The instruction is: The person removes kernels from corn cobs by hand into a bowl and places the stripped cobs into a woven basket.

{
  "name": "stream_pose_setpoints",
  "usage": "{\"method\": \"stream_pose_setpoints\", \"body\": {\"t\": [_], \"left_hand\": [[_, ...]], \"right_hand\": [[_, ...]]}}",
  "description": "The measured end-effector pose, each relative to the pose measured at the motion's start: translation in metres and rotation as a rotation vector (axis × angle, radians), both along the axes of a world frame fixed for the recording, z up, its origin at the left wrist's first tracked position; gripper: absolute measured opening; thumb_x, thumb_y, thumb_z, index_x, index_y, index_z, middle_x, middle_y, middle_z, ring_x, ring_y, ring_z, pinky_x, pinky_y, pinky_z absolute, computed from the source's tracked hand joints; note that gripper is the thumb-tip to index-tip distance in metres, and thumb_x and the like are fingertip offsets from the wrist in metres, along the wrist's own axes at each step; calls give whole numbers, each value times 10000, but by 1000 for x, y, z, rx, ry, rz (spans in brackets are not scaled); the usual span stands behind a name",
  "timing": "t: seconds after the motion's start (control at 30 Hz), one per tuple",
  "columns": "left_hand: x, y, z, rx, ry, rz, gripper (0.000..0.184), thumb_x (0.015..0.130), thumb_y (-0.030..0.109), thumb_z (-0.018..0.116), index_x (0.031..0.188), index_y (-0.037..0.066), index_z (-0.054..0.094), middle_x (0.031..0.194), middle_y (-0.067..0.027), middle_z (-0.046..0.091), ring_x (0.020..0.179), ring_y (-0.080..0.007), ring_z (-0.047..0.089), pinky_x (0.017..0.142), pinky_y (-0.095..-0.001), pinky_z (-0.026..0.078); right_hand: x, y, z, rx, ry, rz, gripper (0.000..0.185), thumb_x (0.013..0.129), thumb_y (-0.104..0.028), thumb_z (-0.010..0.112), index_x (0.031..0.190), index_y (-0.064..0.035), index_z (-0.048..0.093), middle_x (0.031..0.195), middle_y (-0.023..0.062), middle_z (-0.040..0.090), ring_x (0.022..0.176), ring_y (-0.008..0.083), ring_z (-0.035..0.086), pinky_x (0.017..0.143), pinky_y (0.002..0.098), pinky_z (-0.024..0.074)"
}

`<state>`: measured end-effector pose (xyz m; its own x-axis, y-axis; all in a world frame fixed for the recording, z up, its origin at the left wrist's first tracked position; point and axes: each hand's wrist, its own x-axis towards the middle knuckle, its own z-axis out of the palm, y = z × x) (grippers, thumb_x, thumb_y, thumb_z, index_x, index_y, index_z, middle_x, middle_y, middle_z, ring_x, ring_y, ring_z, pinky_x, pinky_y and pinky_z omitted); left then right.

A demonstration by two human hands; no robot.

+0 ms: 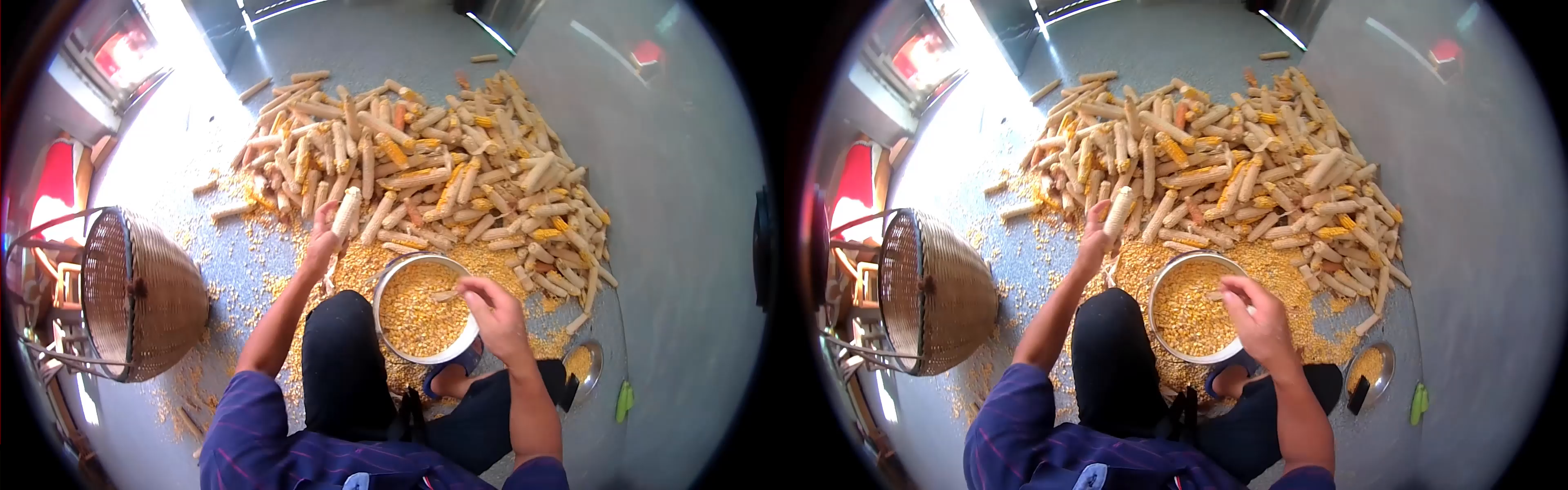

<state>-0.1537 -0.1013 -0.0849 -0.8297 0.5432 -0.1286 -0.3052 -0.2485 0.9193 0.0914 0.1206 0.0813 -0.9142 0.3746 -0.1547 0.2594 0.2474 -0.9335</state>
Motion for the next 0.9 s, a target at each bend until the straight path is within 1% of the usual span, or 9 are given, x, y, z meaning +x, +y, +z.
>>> {"method": "stream_pose_setpoints", "body": {"t": [0.17, 0.2, 0.27, 0.37, 0.5, 0.57, 0.7, 0.83, 0.9], "left_hand": [[43, -2, 155, -365, 471, -235, 480, 894, 208, 579, 1321, 35, 444, 833, -67, 558, 614, -118, 524, 540, -248, 447], [58, 3, 168, -455, 873, -139, 523, 853, 153, 648, 1319, 26, 448, 924, -82, 619, 770, -157, 601, 689, -276, 492], [93, 12, 196, -625, 970, -216, 529, 815, 184, 700, 1275, 39, 483, 1043, -181, 640, 845, -339, 659, 746, -403, 524], [137, 29, 197, -701, 1361, -126, 566, 769, 142, 707, 1290, 84, 494, 909, -113, 620, 720, -301, 648, 598, -381, 523], [161, 40, 160, -815, 1513, -129, 546, 767, 128, 680, 1286, 92, 515, 878, -90, 603, 672, -278, 636, 547, -371, 507], [166, 46, 154, -791, 1583, -99, 532, 769, 131, 674, 1280, 100, 527, 896, -92, 609, 676, -277, 640, 544, -371, 510], [174, 60, 150, -592, 1232, -213, 481, 779, 149, 708, 1237, 107, 566, 965, -128, 643, 761, -278, 657, 608, -360, 517], [173, 74, 146, -387, 786, -489, 380, 844, 207, 708, 1160, 40, 579, 689, -63, 583, 578, -176, 592, 477, -306, 443], [171, 71, 153, -300, -152, -815, 340, 853, 199, 707, 1117, 30, 576, 609, 3, 501, 438, -82, 452, 398, -242, 349]], "right_hand": [[-31, -22, -3, -324, 292, -36, 568, 961, -269, 544, 1420, -24, 317, 1286, 173, 516, 1169, 222, 509, 955, 325, 441], [-35, -27, 4, -424, 367, -27, 625, 962, -295, 545, 1442, -26, 247, 1293, 171, 491, 1170, 225, 497, 970, 326, 430], [-42, -39, 12, -525, 525, 36, 751, 960, -349, 546, 1483, -46, 99, 1287, 154, 456, 1132, 217, 494, 970, 335, 433], [-43, -46, 6, -242, 531, -101, 338, 976, -259, 507, 1201, -8, 483, 965, 99, 627, 861, 138, 583, 771, 288, 471], [-38, -19, -31, -192, 449, -226, 251, 981, -233, 457, 960, 3, 539, 739, 69, 626, 729, 119, 580, 685, 273, 450], [-35, -11, -53, -613, 343, -339, 260, 988, -221, 420, 922, 1, 538, 703, 81, 621, 693, 145, 578, 681, 287, 471], [-19, -7, -26, -1107, 446, -461, 262, 994, -282, 478, 969, -27, 535, 630, 4, 512, 582, 156, 528, 729, 362, 504], [-9, 6, -18, -1171, 529, -355, 242, 980, -298, 521, 1035, -67, 568, 551, -54, 392, 537, 97, 438, 687, 337, 477], [-7, 8, -15, -1162, 522, -310, 237, 975, -299, 532, 1045, -78, 580, 510, -68, 337, 486, 81, 389, 631, 306, 453]]}}
